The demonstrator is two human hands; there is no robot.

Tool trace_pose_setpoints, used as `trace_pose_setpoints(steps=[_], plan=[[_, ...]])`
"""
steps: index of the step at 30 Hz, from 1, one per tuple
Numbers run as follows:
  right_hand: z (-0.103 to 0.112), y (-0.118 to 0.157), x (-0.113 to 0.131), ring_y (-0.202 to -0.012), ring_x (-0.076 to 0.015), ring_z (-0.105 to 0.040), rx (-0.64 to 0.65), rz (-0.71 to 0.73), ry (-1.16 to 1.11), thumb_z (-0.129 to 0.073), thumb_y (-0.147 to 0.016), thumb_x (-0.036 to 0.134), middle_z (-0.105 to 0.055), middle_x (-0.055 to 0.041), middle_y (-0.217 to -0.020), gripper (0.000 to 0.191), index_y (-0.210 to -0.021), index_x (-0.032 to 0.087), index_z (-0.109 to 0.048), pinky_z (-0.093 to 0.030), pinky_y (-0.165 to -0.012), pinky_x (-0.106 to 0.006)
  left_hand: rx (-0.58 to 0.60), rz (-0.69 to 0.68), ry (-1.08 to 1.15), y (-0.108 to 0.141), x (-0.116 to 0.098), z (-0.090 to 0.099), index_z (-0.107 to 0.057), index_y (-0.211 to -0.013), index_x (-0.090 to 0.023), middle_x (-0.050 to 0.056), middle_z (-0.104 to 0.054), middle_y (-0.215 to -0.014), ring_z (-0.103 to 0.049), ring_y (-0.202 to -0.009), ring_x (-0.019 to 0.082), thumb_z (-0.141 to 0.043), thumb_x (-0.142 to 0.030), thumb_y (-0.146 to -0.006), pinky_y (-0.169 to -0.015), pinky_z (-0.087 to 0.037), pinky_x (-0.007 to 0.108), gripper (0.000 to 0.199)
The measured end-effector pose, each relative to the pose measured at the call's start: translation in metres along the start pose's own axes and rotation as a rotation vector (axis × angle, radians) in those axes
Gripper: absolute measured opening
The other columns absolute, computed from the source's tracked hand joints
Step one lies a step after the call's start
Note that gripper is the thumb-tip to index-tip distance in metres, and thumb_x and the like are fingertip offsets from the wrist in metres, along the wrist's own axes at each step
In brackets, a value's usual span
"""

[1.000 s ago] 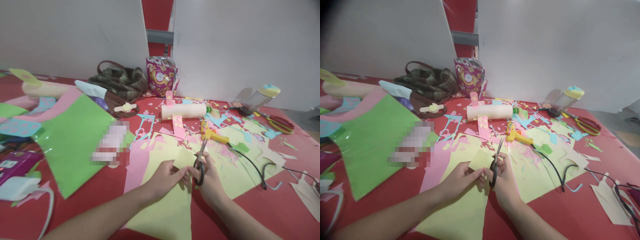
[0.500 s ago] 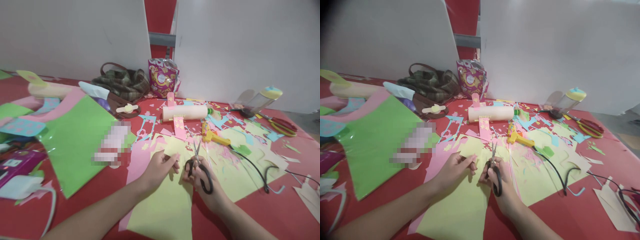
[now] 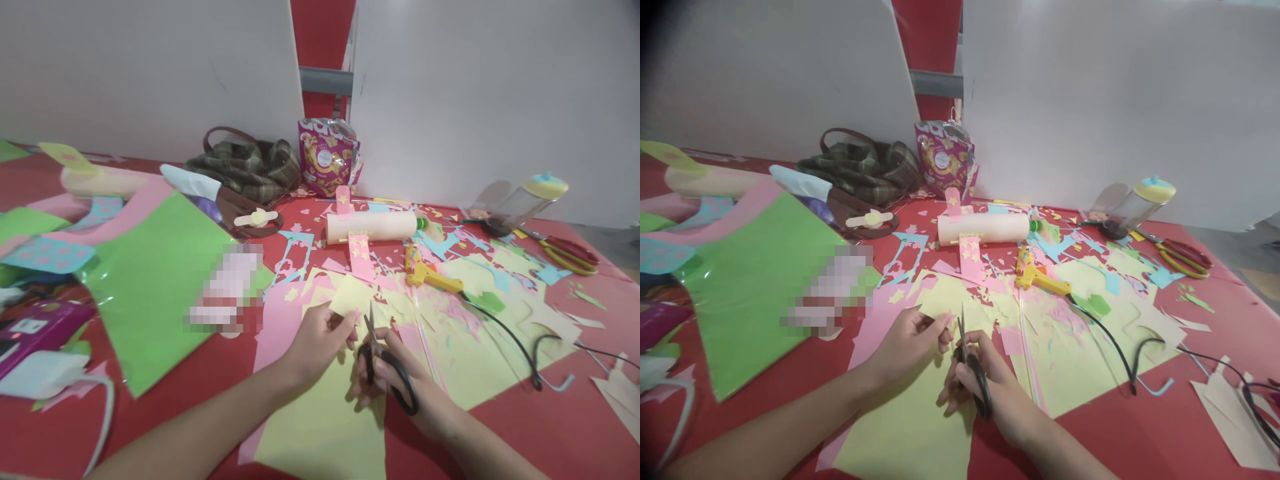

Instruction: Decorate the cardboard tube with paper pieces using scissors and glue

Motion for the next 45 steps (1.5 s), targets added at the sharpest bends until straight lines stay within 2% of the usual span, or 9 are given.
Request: trace_pose_setpoints(steps=[10, 16, 21, 23, 28, 33, 38, 45], plan=[[0.002, 0.000, -0.004, -0.056, -0.0109, -0.059, 0.017, -0.015, 0.053, -0.046, -0.082, 0.025, -0.057, 0.0018, -0.066, 0.011, -0.085, 0.021, -0.037, -0.045, -0.056, -0.026, 0.027, -0.028, -0.095, 0.004, 0.002, -0.003, -0.047, -0.056, -0.013, -0.001, -0.052, -0.050, -0.052, -0.047, 0.009, -0.043, -0.042, -0.076, -0.045, -0.040, 0.020, 0.035], [-0.001, -0.001, -0.004, -0.059, -0.0105, -0.058, 0.022, 0.020, 0.059, -0.044, -0.084, 0.025, -0.054, 0.0017, -0.067, 0.009, -0.089, 0.021, -0.037, -0.046, -0.059, -0.028, 0.069, 0.050, 0.038, 0.006, 0.012, -0.011, -0.045, -0.057, -0.014, -0.003, -0.050, -0.042, -0.051, -0.037, 0.010, -0.042, -0.044, -0.077, -0.040, -0.040, 0.020, 0.036], [-0.005, -0.001, -0.004, -0.064, -0.0103, -0.057, -0.005, 0.040, 0.047, -0.048, -0.081, 0.029, -0.047, 0.0001, -0.081, 0.014, -0.088, 0.022, -0.038, -0.046, -0.057, -0.027, 0.190, 0.093, 0.159, 0.009, 0.017, -0.021, -0.042, -0.056, -0.016, -0.003, -0.048, -0.038, -0.046, -0.028, 0.010, -0.037, -0.047, -0.078, -0.030, -0.034, 0.020, 0.039], [-0.005, -0.001, -0.004, -0.064, -0.0102, -0.057, -0.013, 0.037, 0.064, -0.047, -0.082, 0.030, -0.046, 0.0003, -0.081, 0.014, -0.088, 0.022, -0.037, -0.046, -0.057, -0.027, 0.203, 0.102, 0.185, 0.009, 0.017, -0.022, -0.040, -0.056, -0.016, -0.004, -0.046, -0.036, -0.045, -0.027, 0.010, -0.036, -0.047, -0.079, -0.028, -0.033, 0.020, 0.038], [-0.006, 0.000, -0.003, -0.062, -0.0103, -0.056, -0.028, 0.019, 0.112, -0.048, -0.080, 0.033, -0.046, 0.0015, -0.075, 0.018, -0.088, 0.021, -0.036, -0.046, -0.055, -0.026, 0.164, 0.102, 0.108, 0.007, 0.016, -0.019, -0.041, -0.058, -0.016, -0.006, -0.044, -0.036, -0.045, -0.030, 0.009, -0.037, -0.045, -0.079, -0.033, -0.033, 0.019, 0.036], [-0.005, 0.000, -0.003, -0.061, -0.0099, -0.057, -0.032, 0.027, 0.121, -0.049, -0.080, 0.035, -0.047, 0.0018, -0.074, 0.021, -0.088, 0.021, -0.036, -0.047, -0.054, -0.025, 0.052, 0.028, -0.021, 0.004, 0.008, -0.008, -0.043, -0.054, -0.014, -0.004, -0.045, -0.044, -0.046, -0.041, 0.007, -0.043, -0.043, -0.076, -0.042, -0.036, 0.019, 0.036], [-0.004, -0.001, -0.003, -0.053, -0.0086, -0.055, -0.013, 0.025, 0.143, -0.047, -0.080, 0.036, -0.052, 0.0038, -0.062, 0.023, -0.090, 0.021, -0.034, -0.047, -0.052, -0.025, 0.134, 0.010, -0.015, 0.001, 0.005, -0.008, -0.042, -0.052, -0.014, -0.003, -0.045, -0.050, -0.042, -0.044, 0.007, -0.041, -0.043, -0.077, -0.042, -0.035, 0.019, 0.038], [-0.003, 0.001, -0.005, -0.053, -0.0096, -0.058, -0.016, 0.008, 0.168, -0.050, -0.078, 0.039, -0.050, 0.0056, -0.061, 0.026, -0.088, 0.021, -0.033, -0.047, -0.047, -0.023, 0.237, -0.033, -0.108, -0.008, 0.001, -0.001, -0.045, -0.058, -0.014, -0.003, -0.045, -0.049, -0.042, -0.043, 0.007, -0.043, -0.038, -0.075, -0.044, -0.036, 0.020, 0.030]])
Point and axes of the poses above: each hand's wrist, its own y-axis away from the middle knuckle, its own z-axis out of the back of the hand, x = y × z, the point moved 6 cm from there along -y, towards the middle knuckle
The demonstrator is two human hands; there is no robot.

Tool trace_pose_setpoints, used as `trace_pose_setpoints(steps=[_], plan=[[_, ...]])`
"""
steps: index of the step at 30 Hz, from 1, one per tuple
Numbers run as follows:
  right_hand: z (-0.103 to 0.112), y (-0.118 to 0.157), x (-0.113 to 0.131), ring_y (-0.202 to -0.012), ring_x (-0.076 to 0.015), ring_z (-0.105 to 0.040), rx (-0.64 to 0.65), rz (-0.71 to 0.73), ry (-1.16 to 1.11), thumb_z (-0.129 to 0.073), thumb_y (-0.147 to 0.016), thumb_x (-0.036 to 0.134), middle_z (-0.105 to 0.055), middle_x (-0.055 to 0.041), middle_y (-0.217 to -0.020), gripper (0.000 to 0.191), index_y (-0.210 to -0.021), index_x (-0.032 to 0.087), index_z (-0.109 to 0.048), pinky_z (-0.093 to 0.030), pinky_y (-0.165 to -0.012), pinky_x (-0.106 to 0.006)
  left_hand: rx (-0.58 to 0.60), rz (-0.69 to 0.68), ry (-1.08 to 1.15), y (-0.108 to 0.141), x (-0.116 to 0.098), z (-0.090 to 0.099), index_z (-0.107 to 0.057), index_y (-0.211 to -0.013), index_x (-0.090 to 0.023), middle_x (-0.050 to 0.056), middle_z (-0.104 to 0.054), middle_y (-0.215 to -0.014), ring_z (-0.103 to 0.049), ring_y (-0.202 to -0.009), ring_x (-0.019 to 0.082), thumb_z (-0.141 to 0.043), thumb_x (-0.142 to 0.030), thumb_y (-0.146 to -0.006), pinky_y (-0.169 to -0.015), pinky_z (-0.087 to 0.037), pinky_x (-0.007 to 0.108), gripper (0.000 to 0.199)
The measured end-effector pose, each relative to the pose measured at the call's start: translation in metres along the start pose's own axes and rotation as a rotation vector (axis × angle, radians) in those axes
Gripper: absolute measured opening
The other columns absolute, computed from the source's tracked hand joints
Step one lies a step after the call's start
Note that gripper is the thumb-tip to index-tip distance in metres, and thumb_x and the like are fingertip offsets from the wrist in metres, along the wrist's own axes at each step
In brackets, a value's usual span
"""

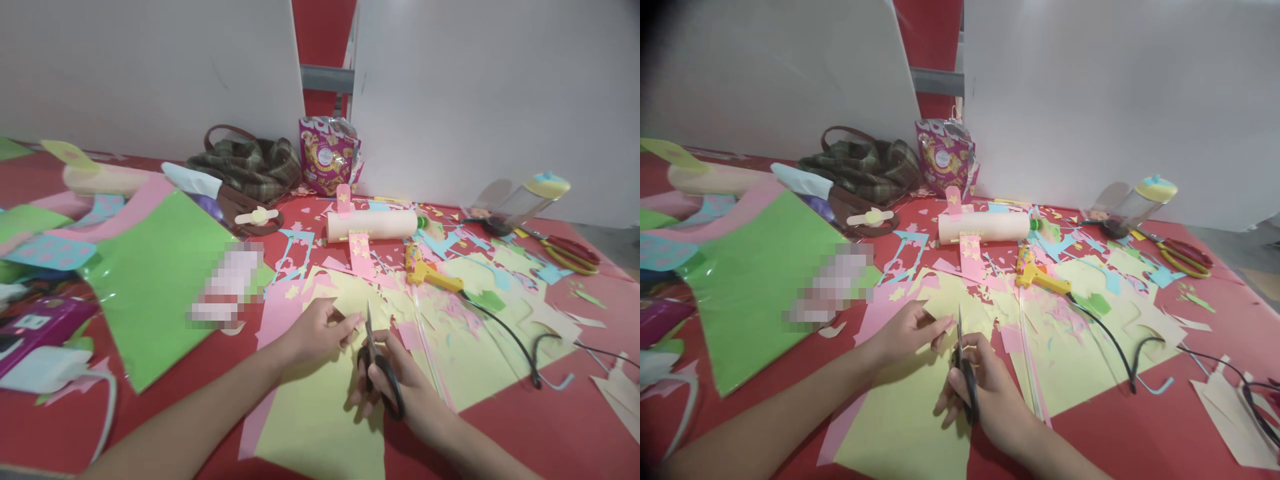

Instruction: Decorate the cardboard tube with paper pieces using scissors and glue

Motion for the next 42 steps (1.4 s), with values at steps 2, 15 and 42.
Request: trace_pose_setpoints(steps=[2, 15, 42], plan=[[0.000, 0.000, -0.002, -0.051, -0.0095, -0.059, 0.003, -0.015, 0.012, -0.049, -0.078, 0.038, -0.050, 0.0055, -0.062, 0.025, -0.088, 0.021, -0.033, -0.046, -0.045, -0.022, 0.043, -0.033, -0.036, -0.002, -0.003, 0.003, -0.045, -0.057, -0.014, -0.004, -0.045, -0.048, -0.042, -0.043, 0.007, -0.044, -0.036, -0.075, -0.046, -0.035, 0.020, 0.028], [-0.001, 0.001, -0.010, -0.042, -0.0099, -0.058, 0.004, -0.144, 0.065, -0.053, -0.073, 0.044, -0.051, 0.0061, -0.059, 0.033, -0.086, 0.021, -0.032, -0.042, -0.036, -0.018, 0.193, -0.069, -0.078, -0.002, -0.012, 0.014, -0.047, -0.053, -0.013, -0.004, -0.046, -0.047, -0.043, -0.043, 0.006, -0.049, -0.030, -0.072, -0.043, -0.032, 0.016, 0.026], [-0.004, 0.004, -0.011, -0.050, -0.0110, -0.059, 0.073, -0.142, 0.080, -0.051, -0.076, 0.041, -0.051, 0.0035, -0.066, 0.029, -0.089, 0.021, -0.034, -0.042, -0.038, -0.018, 0.428, -0.076, -0.091, -0.004, -0.002, 0.016, -0.052, -0.057, -0.012, -0.003, -0.046, -0.047, -0.041, -0.042, 0.005, -0.049, -0.032, -0.072, -0.043, -0.032, 0.016, 0.025]])
Point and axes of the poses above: each hand's wrist, its own y-axis away from the middle knuckle, its own z-axis out of the back of the hand, x = y × z, the point moved 6 cm from there along -y, towards the middle knuckle
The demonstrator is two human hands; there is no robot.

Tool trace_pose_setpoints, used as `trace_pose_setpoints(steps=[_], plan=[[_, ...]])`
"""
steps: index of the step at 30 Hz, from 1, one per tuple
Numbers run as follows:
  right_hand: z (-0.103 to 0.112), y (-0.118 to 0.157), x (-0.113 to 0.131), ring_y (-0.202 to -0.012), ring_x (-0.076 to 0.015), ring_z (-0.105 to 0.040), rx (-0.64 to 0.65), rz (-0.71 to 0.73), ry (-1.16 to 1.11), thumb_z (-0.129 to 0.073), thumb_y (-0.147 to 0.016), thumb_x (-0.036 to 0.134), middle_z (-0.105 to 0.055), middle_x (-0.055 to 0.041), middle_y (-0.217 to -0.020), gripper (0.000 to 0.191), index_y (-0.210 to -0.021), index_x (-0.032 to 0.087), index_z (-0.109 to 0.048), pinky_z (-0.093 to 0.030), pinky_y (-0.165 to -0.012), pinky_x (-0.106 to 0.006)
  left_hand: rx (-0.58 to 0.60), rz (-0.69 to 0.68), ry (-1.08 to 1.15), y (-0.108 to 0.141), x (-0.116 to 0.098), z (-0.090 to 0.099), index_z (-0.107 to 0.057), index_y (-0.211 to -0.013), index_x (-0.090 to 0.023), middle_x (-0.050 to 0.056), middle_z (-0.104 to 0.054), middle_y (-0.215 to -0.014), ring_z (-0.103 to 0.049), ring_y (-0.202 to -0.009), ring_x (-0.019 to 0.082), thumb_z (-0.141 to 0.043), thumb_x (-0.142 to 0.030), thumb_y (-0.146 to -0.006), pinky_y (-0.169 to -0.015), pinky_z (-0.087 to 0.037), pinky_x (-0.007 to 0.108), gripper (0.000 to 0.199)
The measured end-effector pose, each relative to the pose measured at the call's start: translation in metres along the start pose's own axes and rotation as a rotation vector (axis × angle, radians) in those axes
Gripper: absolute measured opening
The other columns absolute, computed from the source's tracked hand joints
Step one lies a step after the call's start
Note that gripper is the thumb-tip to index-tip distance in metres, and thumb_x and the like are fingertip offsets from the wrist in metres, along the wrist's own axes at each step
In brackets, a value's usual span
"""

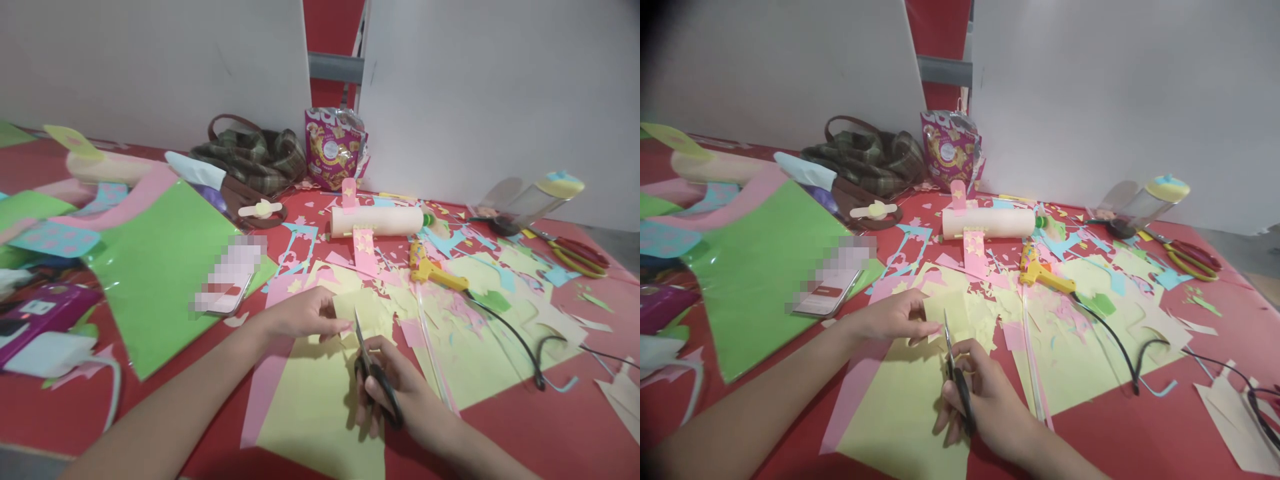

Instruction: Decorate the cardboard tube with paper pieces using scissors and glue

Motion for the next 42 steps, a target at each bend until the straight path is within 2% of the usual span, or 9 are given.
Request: trace_pose_setpoints(steps=[6, 11, 17, 23, 28, 31, 38, 42], plan=[[-0.002, 0.001, 0.001, -0.045, -0.0085, -0.057, 0.015, -0.026, -0.021, -0.055, -0.073, 0.040, -0.049, 0.0055, -0.063, 0.030, -0.086, 0.021, -0.035, -0.041, -0.035, -0.016, 0.061, 0.033, 0.024, 0.001, 0.005, 0.000, -0.057, -0.067, -0.012, -0.002, -0.048, -0.052, -0.041, -0.043, 0.005, -0.050, -0.031, -0.072, -0.043, -0.035, 0.016, 0.021], [-0.003, 0.001, -0.001, -0.038, -0.0079, -0.054, 0.043, -0.077, -0.057, -0.059, -0.068, 0.042, -0.048, 0.0086, -0.049, 0.036, -0.084, 0.020, -0.035, -0.038, -0.031, -0.013, 0.104, 0.068, 0.045, 0.004, 0.009, 0.000, -0.058, -0.065, -0.013, -0.001, -0.048, -0.050, -0.039, -0.042, 0.005, -0.050, -0.030, -0.071, -0.042, -0.036, 0.016, 0.020], [-0.003, 0.000, -0.008, -0.032, -0.0064, -0.051, 0.097, -0.133, -0.047, -0.058, -0.070, 0.041, -0.054, 0.0065, -0.045, 0.035, -0.085, 0.019, -0.035, -0.036, -0.029, -0.012, 0.145, 0.098, 0.069, 0.006, 0.010, 0.000, -0.058, -0.059, -0.014, -0.001, -0.049, -0.050, -0.040, -0.043, 0.006, -0.054, -0.030, -0.067, -0.041, -0.035, 0.016, 0.018], [-0.002, 0.001, -0.008, -0.035, -0.0082, -0.055, 0.115, -0.165, -0.067, -0.060, -0.069, 0.037, -0.049, 0.0086, -0.046, 0.033, -0.083, 0.019, -0.037, -0.033, -0.026, -0.009, 0.172, 0.113, 0.031, 0.007, 0.012, 0.001, -0.057, -0.051, -0.014, -0.001, -0.050, -0.045, -0.039, -0.039, 0.006, -0.055, -0.028, -0.066, -0.040, -0.032, 0.018, 0.020], [-0.001, 0.001, -0.005, -0.028, -0.0041, -0.046, 0.129, -0.169, -0.064, -0.062, -0.066, 0.039, -0.046, 0.0101, -0.041, 0.035, -0.082, 0.017, -0.039, -0.024, -0.023, -0.008, 0.173, 0.134, -0.019, 0.009, 0.015, 0.002, -0.059, -0.050, -0.014, -0.001, -0.051, -0.041, -0.041, -0.036, 0.007, -0.056, -0.028, -0.065, -0.036, -0.031, 0.018, 0.020], [-0.001, 0.002, -0.006, -0.028, -0.0040, -0.045, 0.141, -0.183, -0.031, -0.061, -0.067, 0.039, -0.048, 0.0094, -0.040, 0.034, -0.085, 0.017, -0.041, -0.024, -0.024, -0.008, 0.179, 0.137, -0.051, 0.009, 0.016, 0.004, -0.060, -0.050, -0.014, 0.000, -0.051, -0.039, -0.041, -0.034, 0.007, -0.058, -0.028, -0.064, -0.034, -0.030, 0.018, 0.020], [0.000, 0.002, -0.010, -0.029, -0.0054, -0.048, 0.155, -0.201, 0.006, -0.062, -0.067, 0.032, -0.051, 0.0087, -0.041, 0.031, -0.087, 0.016, -0.044, -0.026, -0.023, -0.008, 0.273, 0.177, -0.112, 0.009, 0.016, 0.004, -0.062, -0.053, -0.013, 0.000, -0.054, -0.039, -0.042, -0.032, 0.006, -0.059, -0.032, -0.064, -0.032, -0.029, 0.016, 0.023], [0.001, 0.002, -0.012, -0.025, -0.0041, -0.044, 0.143, -0.222, 0.055, -0.062, -0.068, 0.025, -0.051, 0.0094, -0.038, 0.026, -0.086, 0.016, -0.045, -0.024, -0.022, -0.009, 0.295, 0.209, -0.175, 0.009, 0.018, 0.004, -0.061, -0.050, -0.010, 0.000, -0.053, -0.038, -0.040, -0.031, 0.005, -0.060, -0.033, -0.062, -0.031, -0.027, 0.016, 0.026]])
Point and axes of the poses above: each hand's wrist, its own y-axis away from the middle knuckle, its own z-axis out of the back of the hand, x = y × z, the point moved 6 cm from there along -y, towards the middle knuckle
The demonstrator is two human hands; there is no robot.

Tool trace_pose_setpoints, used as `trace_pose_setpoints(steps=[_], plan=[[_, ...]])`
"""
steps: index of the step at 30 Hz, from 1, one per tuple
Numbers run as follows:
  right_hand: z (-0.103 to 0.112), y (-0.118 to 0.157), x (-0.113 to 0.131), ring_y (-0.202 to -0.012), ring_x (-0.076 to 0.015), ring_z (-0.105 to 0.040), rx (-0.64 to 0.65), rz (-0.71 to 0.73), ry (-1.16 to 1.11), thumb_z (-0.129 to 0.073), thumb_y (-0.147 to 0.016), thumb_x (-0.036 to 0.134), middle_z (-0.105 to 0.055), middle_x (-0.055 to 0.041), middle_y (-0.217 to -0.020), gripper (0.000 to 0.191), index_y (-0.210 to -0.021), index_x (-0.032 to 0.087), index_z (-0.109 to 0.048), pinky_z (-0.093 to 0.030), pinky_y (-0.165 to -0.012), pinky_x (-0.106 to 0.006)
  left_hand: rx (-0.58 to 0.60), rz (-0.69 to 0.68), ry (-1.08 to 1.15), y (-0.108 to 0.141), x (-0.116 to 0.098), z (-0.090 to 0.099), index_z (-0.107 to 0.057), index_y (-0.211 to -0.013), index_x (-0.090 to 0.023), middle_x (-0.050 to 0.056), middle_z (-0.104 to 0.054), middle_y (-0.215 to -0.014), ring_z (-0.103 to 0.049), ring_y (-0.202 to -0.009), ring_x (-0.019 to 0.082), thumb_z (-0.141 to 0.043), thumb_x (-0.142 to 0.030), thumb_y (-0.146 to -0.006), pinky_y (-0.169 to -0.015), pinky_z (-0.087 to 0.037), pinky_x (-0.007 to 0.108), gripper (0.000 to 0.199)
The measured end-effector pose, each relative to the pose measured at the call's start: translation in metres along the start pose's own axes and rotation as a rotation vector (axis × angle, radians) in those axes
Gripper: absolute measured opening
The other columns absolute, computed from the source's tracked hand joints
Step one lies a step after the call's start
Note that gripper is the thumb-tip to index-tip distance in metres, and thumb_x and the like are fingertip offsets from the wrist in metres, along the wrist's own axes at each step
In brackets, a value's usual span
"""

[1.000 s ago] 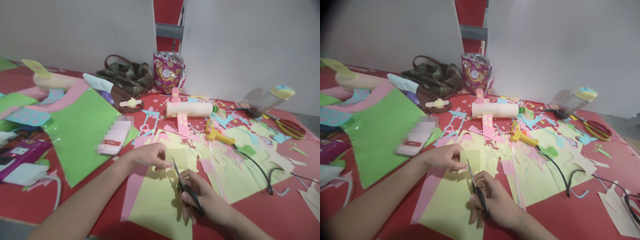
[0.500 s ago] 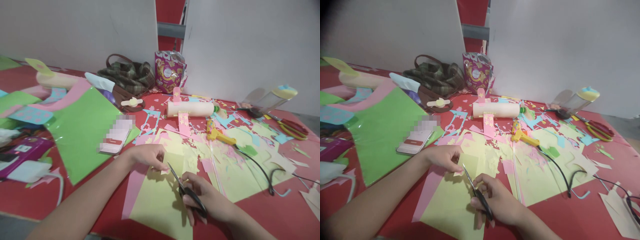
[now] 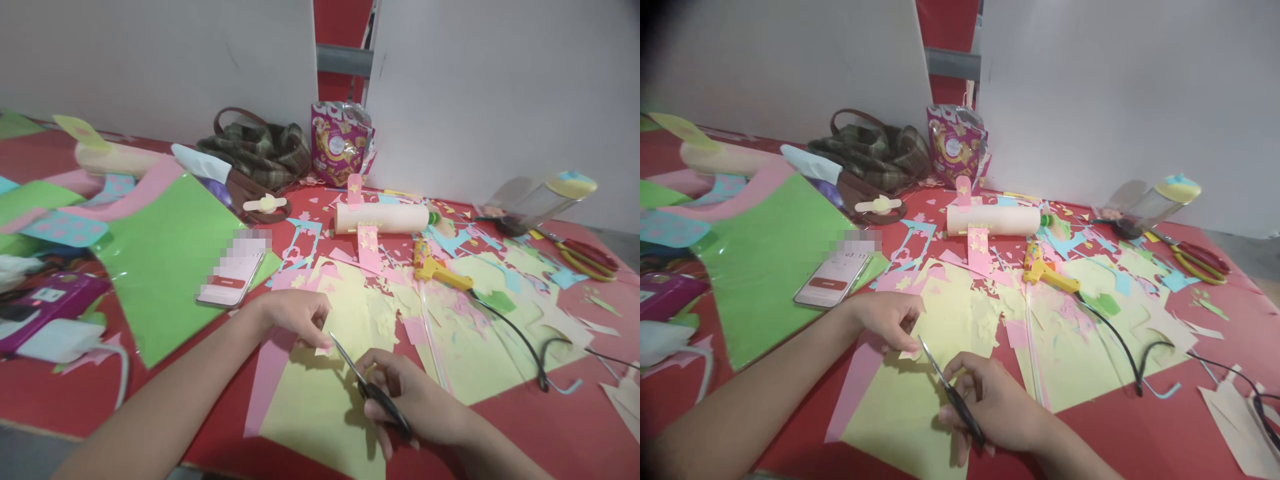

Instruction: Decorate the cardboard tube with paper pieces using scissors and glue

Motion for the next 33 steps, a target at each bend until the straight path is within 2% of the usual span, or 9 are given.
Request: trace_pose_setpoints(steps=[3, 7, 16, 24, 30, 33], plan=[[0.000, 0.000, 0.003, -0.024, -0.0033, -0.041, -0.026, 0.012, -0.021, -0.064, -0.065, 0.024, -0.046, 0.0115, -0.036, 0.027, -0.082, 0.016, -0.046, -0.024, -0.023, -0.009, 0.013, -0.002, 0.033, 0.000, 0.001, -0.002, -0.060, -0.051, -0.010, 0.000, -0.051, -0.037, -0.040, -0.030, 0.005, -0.060, -0.032, -0.062, -0.031, -0.027, 0.016, 0.025], [0.000, 0.001, 0.007, -0.025, -0.0027, -0.040, -0.029, 0.040, -0.055, -0.068, -0.060, 0.025, -0.044, 0.0126, -0.036, 0.030, -0.077, 0.017, -0.045, -0.030, -0.026, -0.011, 0.038, -0.006, 0.143, 0.000, 0.002, -0.006, -0.059, -0.051, -0.011, -0.001, -0.049, -0.036, -0.040, -0.030, 0.006, -0.061, -0.028, -0.061, -0.031, -0.029, 0.016, 0.020], [0.003, 0.001, 0.004, -0.026, -0.0016, -0.041, 0.012, 0.044, -0.074, -0.071, -0.056, 0.029, -0.049, 0.0109, -0.041, 0.036, -0.074, 0.016, -0.043, -0.027, -0.025, -0.010, 0.184, 0.069, 0.339, -0.002, 0.001, -0.021, -0.057, -0.051, -0.011, -0.003, -0.046, -0.036, -0.040, -0.031, 0.006, -0.060, -0.021, -0.059, -0.030, -0.031, 0.015, 0.013], [0.001, 0.002, 0.010, -0.028, -0.0024, -0.043, 0.051, 0.011, -0.075, -0.072, -0.054, 0.029, -0.050, 0.0089, -0.041, 0.036, -0.071, 0.016, -0.044, -0.027, -0.025, -0.010, 0.245, 0.139, 0.327, -0.001, -0.001, -0.030, -0.057, -0.051, -0.012, -0.005, -0.045, -0.034, -0.038, -0.028, 0.005, -0.056, -0.011, -0.059, -0.026, -0.027, 0.013, 0.008], [0.002, 0.003, 0.009, -0.029, -0.0027, -0.043, 0.046, -0.026, -0.036, -0.071, -0.055, 0.027, -0.050, 0.0093, -0.041, 0.033, -0.071, 0.016, -0.045, -0.034, -0.029, -0.012, 0.279, 0.170, 0.326, -0.003, -0.001, -0.035, -0.055, -0.046, -0.013, -0.005, -0.042, -0.030, -0.034, -0.026, 0.004, -0.054, -0.011, -0.060, -0.025, -0.024, 0.013, 0.015], [0.003, 0.003, 0.006, -0.029, -0.0031, -0.044, 0.037, -0.050, -0.006, -0.071, -0.056, 0.024, -0.050, 0.0094, -0.041, 0.031, -0.073, 0.015, -0.046, -0.031, -0.028, -0.011, 0.290, 0.220, 0.282, -0.003, 0.001, -0.036, -0.056, -0.046, -0.013, -0.005, -0.042, -0.029, -0.034, -0.025, 0.004, -0.054, -0.011, -0.060, -0.024, -0.025, 0.012, 0.015]])
Point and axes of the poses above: each hand's wrist, its own y-axis away from the middle knuckle, its own z-axis out of the back of the hand, x = y × z, the point moved 6 cm from there along -y, towards the middle knuckle
